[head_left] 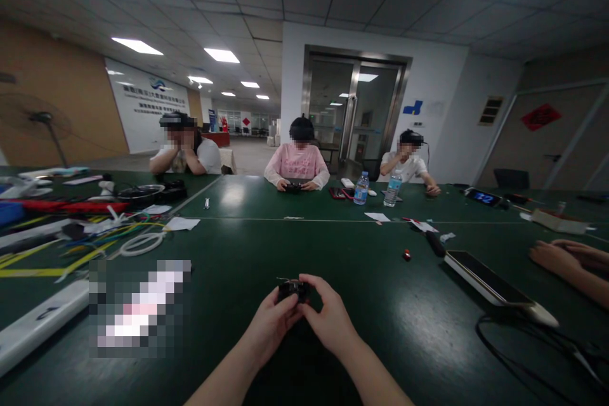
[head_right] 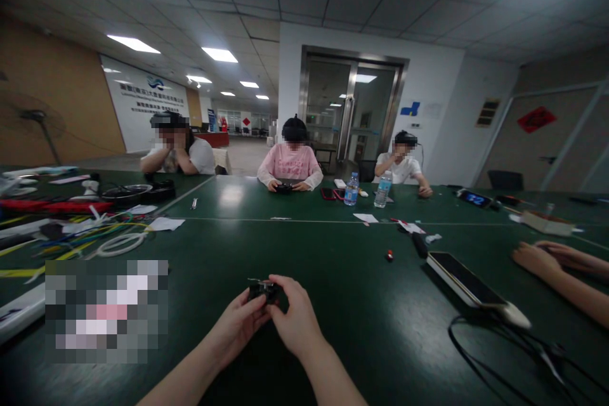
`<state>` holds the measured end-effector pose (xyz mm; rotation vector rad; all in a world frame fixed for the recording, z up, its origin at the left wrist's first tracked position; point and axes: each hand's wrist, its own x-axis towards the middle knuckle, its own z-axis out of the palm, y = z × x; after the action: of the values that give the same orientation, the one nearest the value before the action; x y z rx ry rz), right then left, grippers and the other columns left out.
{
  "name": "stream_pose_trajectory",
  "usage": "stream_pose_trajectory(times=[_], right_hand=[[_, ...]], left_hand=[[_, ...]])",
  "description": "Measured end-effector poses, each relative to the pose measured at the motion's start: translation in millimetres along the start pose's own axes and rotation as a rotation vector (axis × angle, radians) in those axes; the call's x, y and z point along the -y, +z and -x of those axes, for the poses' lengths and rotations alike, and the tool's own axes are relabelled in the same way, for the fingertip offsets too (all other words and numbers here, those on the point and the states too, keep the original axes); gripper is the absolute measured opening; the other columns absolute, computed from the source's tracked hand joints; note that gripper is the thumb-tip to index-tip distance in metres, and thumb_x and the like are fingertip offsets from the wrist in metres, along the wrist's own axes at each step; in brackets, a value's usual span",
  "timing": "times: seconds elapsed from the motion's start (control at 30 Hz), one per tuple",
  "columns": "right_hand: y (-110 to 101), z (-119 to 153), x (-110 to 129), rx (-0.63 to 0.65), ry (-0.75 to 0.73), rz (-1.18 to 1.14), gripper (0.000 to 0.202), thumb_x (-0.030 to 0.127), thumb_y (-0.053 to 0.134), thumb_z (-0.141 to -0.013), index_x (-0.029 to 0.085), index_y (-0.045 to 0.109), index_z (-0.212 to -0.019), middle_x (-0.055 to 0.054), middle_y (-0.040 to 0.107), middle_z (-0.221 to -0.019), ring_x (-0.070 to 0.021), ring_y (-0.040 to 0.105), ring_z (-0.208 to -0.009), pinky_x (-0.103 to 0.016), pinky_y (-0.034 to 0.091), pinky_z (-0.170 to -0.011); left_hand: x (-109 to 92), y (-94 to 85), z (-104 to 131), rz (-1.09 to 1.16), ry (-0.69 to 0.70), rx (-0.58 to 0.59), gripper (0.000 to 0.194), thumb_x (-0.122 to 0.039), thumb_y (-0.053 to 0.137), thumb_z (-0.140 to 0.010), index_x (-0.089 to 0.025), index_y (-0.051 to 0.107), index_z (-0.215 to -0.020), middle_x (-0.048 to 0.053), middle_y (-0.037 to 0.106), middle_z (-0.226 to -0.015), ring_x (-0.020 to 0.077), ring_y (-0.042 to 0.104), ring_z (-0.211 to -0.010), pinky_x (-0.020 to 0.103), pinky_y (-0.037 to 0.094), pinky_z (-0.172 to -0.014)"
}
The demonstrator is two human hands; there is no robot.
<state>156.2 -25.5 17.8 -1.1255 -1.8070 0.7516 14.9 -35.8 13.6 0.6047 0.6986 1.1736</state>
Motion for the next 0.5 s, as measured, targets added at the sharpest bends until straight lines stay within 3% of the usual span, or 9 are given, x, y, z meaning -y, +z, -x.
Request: stream_pose_trajectory(times=[0.27, 0.5], right_hand=[[-4.0, 1.1, 7.5, -0.006, -0.042, 0.018, 0.046, 0.009, 0.055, -0.069, 0.027, 0.054, -0.111, -0.002, 0.057, -0.113, -0.0208, 0.051, -0.11, -0.041, 0.039, -0.098], [-1.5, 0.3, -1.6, -0.004, -0.031, 0.038, 0.047, 0.009, 0.055, -0.069, 0.028, 0.054, -0.112, -0.002, 0.057, -0.114, -0.0211, 0.05, -0.111, -0.042, 0.039, -0.097]], left_hand=[[-1.2, 6.5, 3.9, -0.04, 0.059, -0.023, 0.026, -0.011, 0.066, -0.069, -0.014, 0.06, -0.094, 0.007, 0.068, -0.09, 0.0176, 0.064, -0.083, 0.031, 0.047, -0.081], [-1.5, 3.7, 1.6, -0.051, 0.053, -0.021, 0.031, -0.01, 0.065, -0.069, -0.015, 0.059, -0.099, 0.008, 0.067, -0.095, 0.0194, 0.063, -0.088, 0.034, 0.046, -0.083]])
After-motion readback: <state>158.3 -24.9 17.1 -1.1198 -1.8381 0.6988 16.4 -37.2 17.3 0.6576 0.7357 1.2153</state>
